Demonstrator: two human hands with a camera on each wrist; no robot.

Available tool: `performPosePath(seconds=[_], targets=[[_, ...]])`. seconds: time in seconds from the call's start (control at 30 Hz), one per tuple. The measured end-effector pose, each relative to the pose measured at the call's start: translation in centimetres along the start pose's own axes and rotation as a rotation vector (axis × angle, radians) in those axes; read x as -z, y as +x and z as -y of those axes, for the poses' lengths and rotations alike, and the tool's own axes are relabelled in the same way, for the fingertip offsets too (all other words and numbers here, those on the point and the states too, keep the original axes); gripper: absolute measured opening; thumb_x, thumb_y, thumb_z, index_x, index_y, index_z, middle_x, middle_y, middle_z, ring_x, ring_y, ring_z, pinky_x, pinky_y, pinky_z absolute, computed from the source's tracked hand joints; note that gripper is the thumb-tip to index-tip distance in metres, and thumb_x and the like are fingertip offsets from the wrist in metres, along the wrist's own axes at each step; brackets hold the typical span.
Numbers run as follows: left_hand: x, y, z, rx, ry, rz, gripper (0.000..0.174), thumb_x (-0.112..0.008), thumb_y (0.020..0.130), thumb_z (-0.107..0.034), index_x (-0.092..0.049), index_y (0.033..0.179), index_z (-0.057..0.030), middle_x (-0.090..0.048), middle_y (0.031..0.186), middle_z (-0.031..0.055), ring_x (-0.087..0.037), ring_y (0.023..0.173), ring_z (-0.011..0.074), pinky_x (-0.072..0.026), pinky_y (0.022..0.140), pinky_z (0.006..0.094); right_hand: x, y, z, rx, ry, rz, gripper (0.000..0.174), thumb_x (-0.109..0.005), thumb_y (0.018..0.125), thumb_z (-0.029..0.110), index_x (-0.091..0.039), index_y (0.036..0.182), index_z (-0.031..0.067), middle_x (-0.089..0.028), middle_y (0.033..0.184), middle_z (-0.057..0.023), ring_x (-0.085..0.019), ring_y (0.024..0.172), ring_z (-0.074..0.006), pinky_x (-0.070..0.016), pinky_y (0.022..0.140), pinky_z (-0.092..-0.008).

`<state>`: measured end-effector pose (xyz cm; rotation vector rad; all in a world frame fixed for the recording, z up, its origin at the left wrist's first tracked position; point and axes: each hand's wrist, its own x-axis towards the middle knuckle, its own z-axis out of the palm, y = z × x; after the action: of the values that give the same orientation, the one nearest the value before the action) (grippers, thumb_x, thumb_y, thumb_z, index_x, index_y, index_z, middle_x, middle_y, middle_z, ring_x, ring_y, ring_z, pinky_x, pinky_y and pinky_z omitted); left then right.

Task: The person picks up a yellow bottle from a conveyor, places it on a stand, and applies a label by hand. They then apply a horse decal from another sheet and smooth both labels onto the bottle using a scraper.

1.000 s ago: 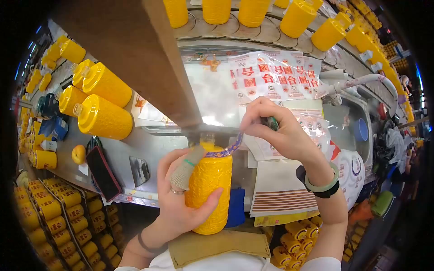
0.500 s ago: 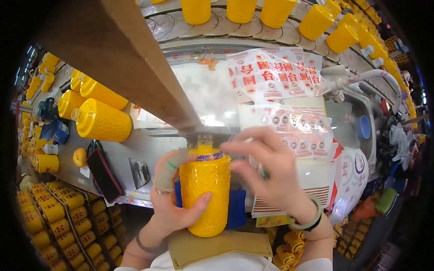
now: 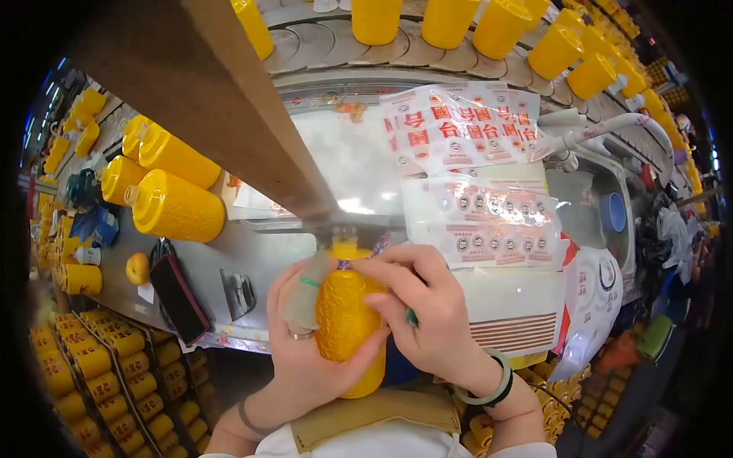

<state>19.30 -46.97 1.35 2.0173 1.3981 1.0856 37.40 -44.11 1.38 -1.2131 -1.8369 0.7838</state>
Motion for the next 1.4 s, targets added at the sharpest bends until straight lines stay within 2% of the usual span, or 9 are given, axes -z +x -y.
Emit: performPosePath(seconds=[0.3,0.4,0.47,0.67,0.9,1.07,1.1,1.2,1.4], targets=[[0.2,-0.5,1.0,0.046,-0.064,-0.013,0.067,-0.088,0.076,-0.016,-0.060,0.134,0.0015,-0.056,0.138,0.0190,-0.052,0.132,0.0397,-0.0488,0.105,0.0483,0.1,0.1,-0.8,0.014,-0.014,-0.042,0.020,-0.069,0.094,0.012,-0.075,0.111,0.0029,-0.069,0.102,-0.0132,-0.062,0.090,-0.0290,-0.0511,0.079,-0.0373],[0.3,-1.4,3.3,0.138,-0.284,0.025,0.069,-0.086,0.077,-0.015,-0.056,0.137,0.0009,-0.054,0.140,0.0182,-0.052,0.132,0.0383,-0.0469,0.107,0.0475,0.5,0.0,-1.7,0.007,0.005,-0.040,0.018,-0.068,0.095,0.014,-0.076,0.108,0.0038,-0.071,0.099,-0.0121,-0.062,0.089,-0.0288,-0.0504,0.080,-0.0376],[0.1,-1.9,4.6,0.289,-0.713,0.020,0.074,-0.086,0.077,-0.015,-0.051,0.141,-0.0001,-0.052,0.141,0.0176,-0.053,0.131,0.0375,-0.0449,0.109,0.0472,1.0,0.0,-2.2,-0.024,-0.027,-0.020,0.018,-0.068,0.095,0.014,-0.076,0.107,0.0042,-0.071,0.098,-0.0115,-0.062,0.088,-0.0286,-0.0502,0.080,-0.0374],[1.6,-0.1,1.0,0.051,-0.092,0.031,0.077,-0.083,0.075,-0.008,-0.048,0.143,0.0016,-0.048,0.141,0.0195,-0.050,0.133,0.0339,-0.0410,0.113,0.0438,0.4,0.7,-0.8,-0.001,-0.045,-0.061,0.018,-0.069,0.095,0.014,-0.078,0.107,0.0054,-0.071,0.098,-0.0110,-0.062,0.088,-0.0279,-0.0502,0.080,-0.0370],[0.9,-0.5,1.3,0.067,-0.086,0.047,0.070,-0.088,0.074,-0.014,-0.057,0.135,0.0003,-0.052,0.140,0.0187,-0.052,0.130,0.0359,-0.0454,0.108,0.0448,0.3,0.4,-1.4,0.001,0.020,-0.047,0.019,-0.068,0.096,0.016,-0.078,0.107,0.0054,-0.070,0.099,-0.0109,-0.063,0.088,-0.0275,-0.0503,0.079,-0.0367],[0.5,-1.9,4.9,0.343,-0.811,0.009,0.075,-0.087,0.075,-0.013,-0.052,0.140,0.0006,-0.049,0.143,0.0211,-0.055,0.130,0.0343,-0.0438,0.111,0.0434,1.3,0.2,-2.0,-0.068,-0.048,-0.029,0.018,-0.067,0.098,0.018,-0.079,0.106,0.0055,-0.068,0.095,-0.0104,-0.062,0.087,-0.0272,-0.0498,0.077,-0.0370],[0.5,-1.8,4.7,0.344,-0.811,0.011,0.075,-0.087,0.075,-0.013,-0.052,0.140,0.0006,-0.049,0.143,0.0211,-0.055,0.130,0.0343,-0.0438,0.111,0.0434,1.5,0.3,-1.7,-0.061,-0.052,-0.042,0.019,-0.067,0.098,0.018,-0.079,0.106,0.0057,-0.067,0.094,-0.0105,-0.062,0.086,-0.0272,-0.0497,0.076,-0.0371],[1.8,-0.6,1.9,0.127,-0.167,0.001,0.075,-0.087,0.075,-0.010,-0.052,0.140,0.0015,-0.050,0.143,0.0208,-0.055,0.130,0.0361,-0.0468,0.107,0.0449,0.7,1.1,-0.4,-0.013,-0.028,-0.045,0.019,-0.069,0.097,0.017,-0.079,0.108,0.0061,-0.065,0.095,-0.0106,-0.061,0.084,-0.0256,-0.0499,0.074,-0.0358],[0.3,-0.3,0.9,0.107,-0.132,-0.054,0.073,-0.092,0.072,-0.017,-0.059,0.133,0.0022,-0.059,0.132,0.0212,-0.058,0.124,0.0404,-0.0483,0.106,0.0468,-0.2,0.6,-0.6,0.014,0.011,-0.040,0.019,-0.071,0.095,0.014,-0.079,0.110,0.0063,-0.065,0.099,-0.0108,-0.060,0.081,-0.0219,-0.0505,0.070,-0.0321]])
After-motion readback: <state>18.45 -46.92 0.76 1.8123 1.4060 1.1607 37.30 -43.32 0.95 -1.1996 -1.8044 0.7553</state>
